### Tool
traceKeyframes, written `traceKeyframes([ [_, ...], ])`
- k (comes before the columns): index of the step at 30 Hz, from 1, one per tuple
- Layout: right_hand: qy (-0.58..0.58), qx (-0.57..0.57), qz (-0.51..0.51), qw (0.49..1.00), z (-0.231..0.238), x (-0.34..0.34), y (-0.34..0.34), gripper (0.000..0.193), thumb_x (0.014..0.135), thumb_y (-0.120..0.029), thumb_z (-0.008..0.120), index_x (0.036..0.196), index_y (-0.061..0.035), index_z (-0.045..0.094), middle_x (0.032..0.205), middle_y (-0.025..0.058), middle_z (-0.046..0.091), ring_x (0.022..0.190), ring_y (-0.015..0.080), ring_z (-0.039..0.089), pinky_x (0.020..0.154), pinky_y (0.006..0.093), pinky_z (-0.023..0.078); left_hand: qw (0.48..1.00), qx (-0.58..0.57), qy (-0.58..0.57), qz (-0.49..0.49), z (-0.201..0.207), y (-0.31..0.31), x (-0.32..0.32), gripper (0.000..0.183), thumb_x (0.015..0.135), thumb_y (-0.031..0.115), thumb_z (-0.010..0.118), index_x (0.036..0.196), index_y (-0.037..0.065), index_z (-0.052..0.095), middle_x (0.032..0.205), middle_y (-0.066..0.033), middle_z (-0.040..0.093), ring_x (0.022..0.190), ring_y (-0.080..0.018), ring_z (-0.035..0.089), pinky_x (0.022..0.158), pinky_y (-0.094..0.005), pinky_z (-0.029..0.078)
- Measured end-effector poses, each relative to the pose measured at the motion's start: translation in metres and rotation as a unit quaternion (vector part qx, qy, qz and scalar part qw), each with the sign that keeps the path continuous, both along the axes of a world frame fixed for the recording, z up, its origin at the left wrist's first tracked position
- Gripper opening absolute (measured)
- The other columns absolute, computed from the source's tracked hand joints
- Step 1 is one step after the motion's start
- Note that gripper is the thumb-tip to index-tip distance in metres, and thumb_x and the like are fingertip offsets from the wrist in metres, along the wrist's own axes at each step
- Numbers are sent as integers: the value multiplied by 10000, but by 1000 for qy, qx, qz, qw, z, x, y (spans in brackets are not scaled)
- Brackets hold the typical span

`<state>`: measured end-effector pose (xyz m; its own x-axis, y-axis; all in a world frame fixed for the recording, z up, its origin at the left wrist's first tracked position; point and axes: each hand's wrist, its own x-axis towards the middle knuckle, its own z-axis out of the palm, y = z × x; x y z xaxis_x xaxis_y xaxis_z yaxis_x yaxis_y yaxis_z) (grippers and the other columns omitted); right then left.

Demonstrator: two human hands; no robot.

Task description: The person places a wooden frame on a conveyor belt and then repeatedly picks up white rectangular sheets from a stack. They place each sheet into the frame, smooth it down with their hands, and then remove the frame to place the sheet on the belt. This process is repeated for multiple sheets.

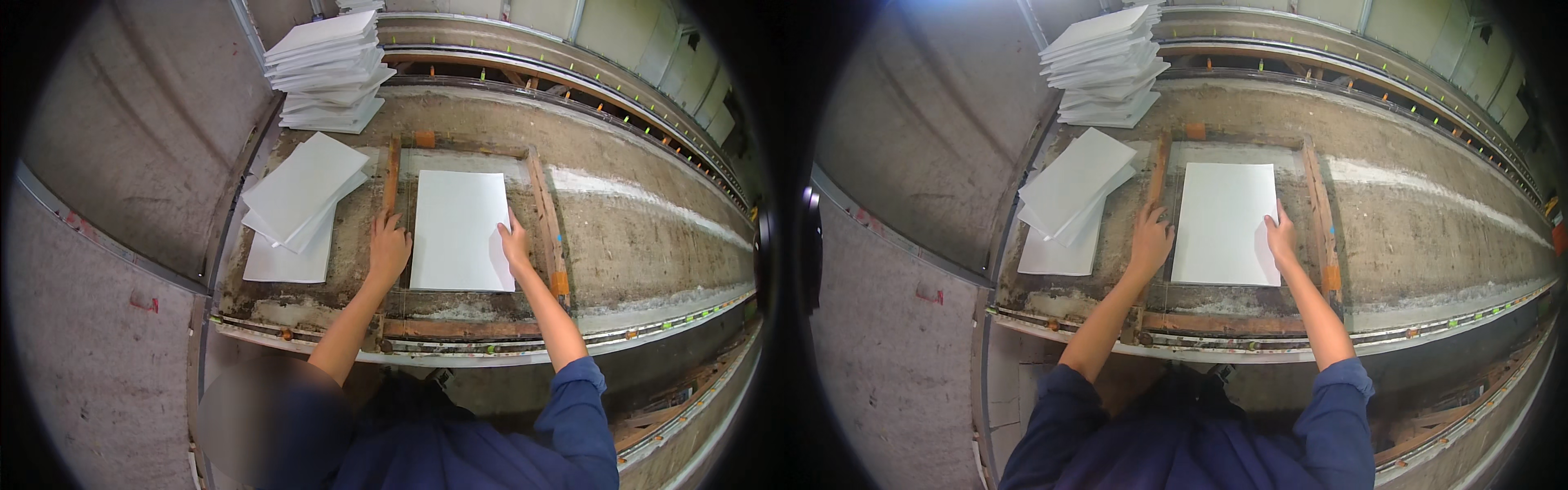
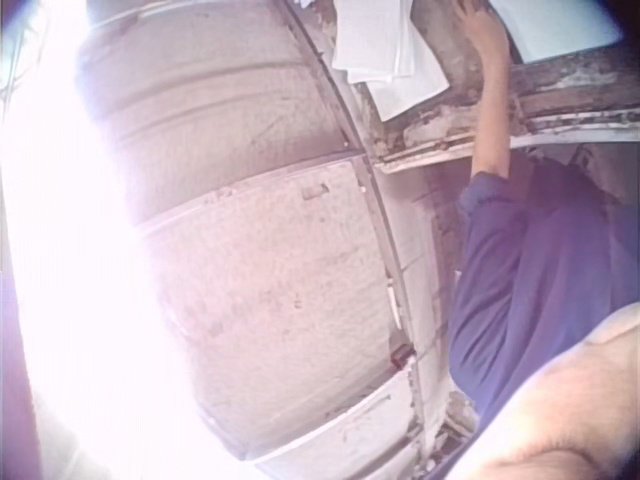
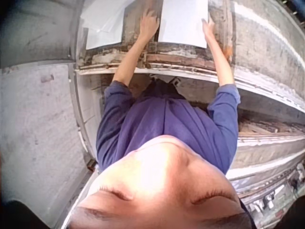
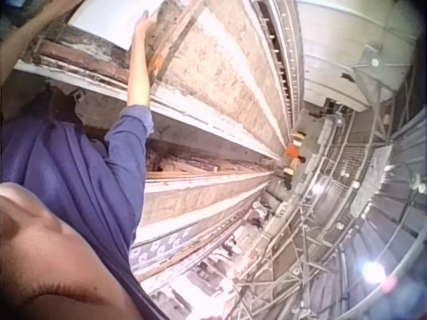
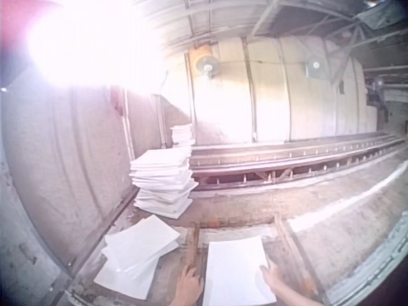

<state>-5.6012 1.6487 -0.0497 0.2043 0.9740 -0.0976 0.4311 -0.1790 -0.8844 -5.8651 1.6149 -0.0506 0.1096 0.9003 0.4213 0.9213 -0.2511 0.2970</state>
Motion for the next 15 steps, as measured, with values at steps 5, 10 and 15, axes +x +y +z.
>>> traceKeyframes([
  [5, 0, 35, -8, 999, -18, -1, -4, 518, 860, -139, 510, 1342, -65, 334, 1266, 181, 469, 1175, 286, 448, 952, 332, 351, 1000, -4, -24, -4, 2, -6, 1, 143, 750, 93, 601, 772, -31, 668, 1174, -152, 514, 1226, -333, 328, 1015, -436, 298],
  [10, -9, 45, -15, 999, -11, -10, -7, 518, 852, -144, 518, 1331, -44, 345, 1231, 202, 496, 1144, 299, 478, 933, 337, 368, 1000, -5, -26, -9, 4, -8, 0, 162, 743, 96, 610, 694, -49, 662, 1196, -165, 489, 1244, -313, 308, 1042, -457, 267],
  [15, -21, 67, -16, 997, -20, -8, 3, 521, 859, -149, 511, 1341, -56, 335, 1238, 200, 490, 1138, 303, 481, 938, 346, 370, 1000, 10, -11, -5, 4, -8, 0, 155, 732, 87, 616, 673, -50, 659, 1201, -171, 484, 1250, -313, 302, 1044, -452, 266],
])
